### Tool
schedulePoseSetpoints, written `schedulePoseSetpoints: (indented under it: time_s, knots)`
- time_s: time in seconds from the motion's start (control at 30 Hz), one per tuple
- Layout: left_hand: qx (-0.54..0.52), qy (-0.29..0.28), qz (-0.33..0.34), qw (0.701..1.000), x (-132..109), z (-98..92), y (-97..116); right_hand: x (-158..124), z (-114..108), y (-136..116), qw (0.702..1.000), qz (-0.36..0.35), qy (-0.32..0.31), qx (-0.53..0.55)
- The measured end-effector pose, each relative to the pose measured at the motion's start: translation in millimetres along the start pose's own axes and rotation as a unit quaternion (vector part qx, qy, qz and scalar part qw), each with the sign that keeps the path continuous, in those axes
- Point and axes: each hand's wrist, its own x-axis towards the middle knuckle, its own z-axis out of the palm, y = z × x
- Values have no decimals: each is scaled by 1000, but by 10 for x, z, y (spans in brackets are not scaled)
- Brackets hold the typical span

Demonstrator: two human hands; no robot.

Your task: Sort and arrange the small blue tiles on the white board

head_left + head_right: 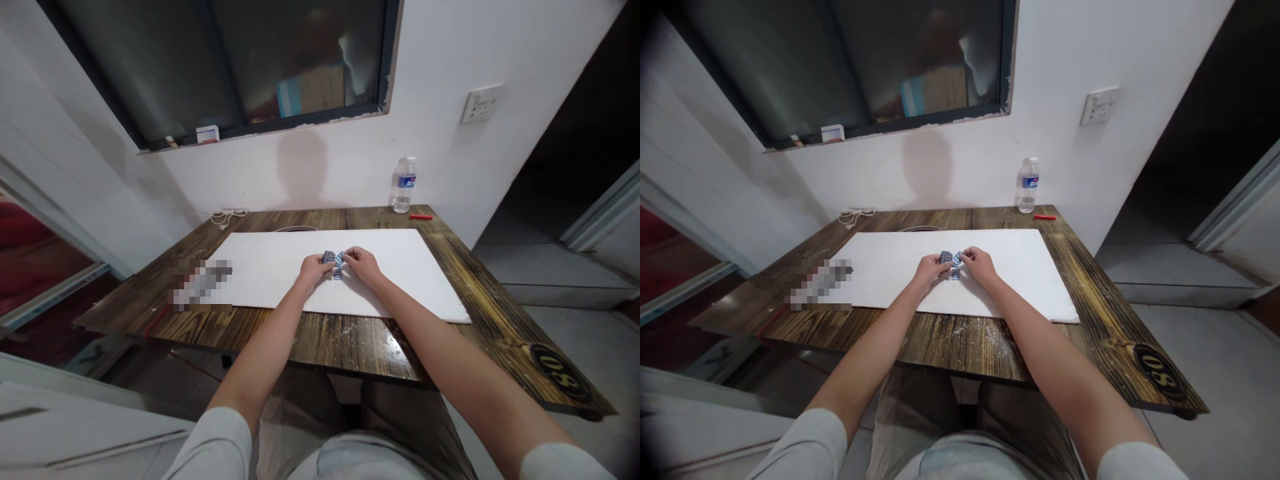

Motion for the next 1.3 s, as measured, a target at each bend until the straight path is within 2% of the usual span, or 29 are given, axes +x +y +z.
schedulePoseSetpoints:
  time_s: [0.13,0.43,0.63,0.7,0.87,1.0,1.17,1.3]
  knots:
    - [12,-9,3,1000,-4,5,-7,-14,-5,-19,1000,12,-4,-5]
    - [10,12,9,1000,-5,13,-6,27,-14,66,998,45,18,31]
    - [4,78,8,997,33,-5,-3,45,-42,96,996,62,41,57]
    - [-2,106,8,994,54,-20,-14,43,-39,96,996,59,28,62]
    - [2,148,10,989,90,-60,-45,31,10,104,996,37,-49,68]
    - [-7,157,12,987,85,-73,-36,21,24,94,995,-11,-93,-38]
    - [11,162,9,987,58,-60,0,12,24,95,974,-105,-107,-169]
    - [26,143,23,989,57,-45,-9,24,29,116,983,-104,-70,-136]
